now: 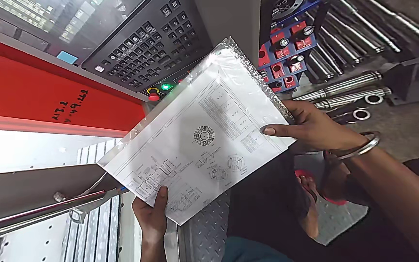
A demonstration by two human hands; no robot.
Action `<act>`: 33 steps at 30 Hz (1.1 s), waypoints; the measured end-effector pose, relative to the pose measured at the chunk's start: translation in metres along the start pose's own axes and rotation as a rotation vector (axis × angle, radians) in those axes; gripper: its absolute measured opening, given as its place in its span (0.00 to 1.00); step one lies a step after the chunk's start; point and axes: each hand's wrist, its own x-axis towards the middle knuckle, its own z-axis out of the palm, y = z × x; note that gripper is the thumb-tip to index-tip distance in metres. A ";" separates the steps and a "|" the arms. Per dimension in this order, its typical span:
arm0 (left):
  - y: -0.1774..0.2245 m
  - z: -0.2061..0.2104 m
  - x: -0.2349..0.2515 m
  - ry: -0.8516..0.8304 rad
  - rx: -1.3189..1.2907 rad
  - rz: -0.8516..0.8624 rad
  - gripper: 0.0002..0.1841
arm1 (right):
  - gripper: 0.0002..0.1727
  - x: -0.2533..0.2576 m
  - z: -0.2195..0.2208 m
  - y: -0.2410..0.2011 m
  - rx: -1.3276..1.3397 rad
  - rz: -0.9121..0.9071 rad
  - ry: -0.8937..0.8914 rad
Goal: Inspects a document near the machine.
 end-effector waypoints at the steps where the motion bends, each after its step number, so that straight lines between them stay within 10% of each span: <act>1: 0.000 0.000 0.000 -0.001 0.004 -0.003 0.09 | 0.16 0.000 0.000 0.000 -0.004 0.003 0.001; 33: 0.003 0.002 -0.003 0.000 -0.029 -0.002 0.09 | 0.16 -0.003 -0.001 -0.002 0.001 -0.011 0.002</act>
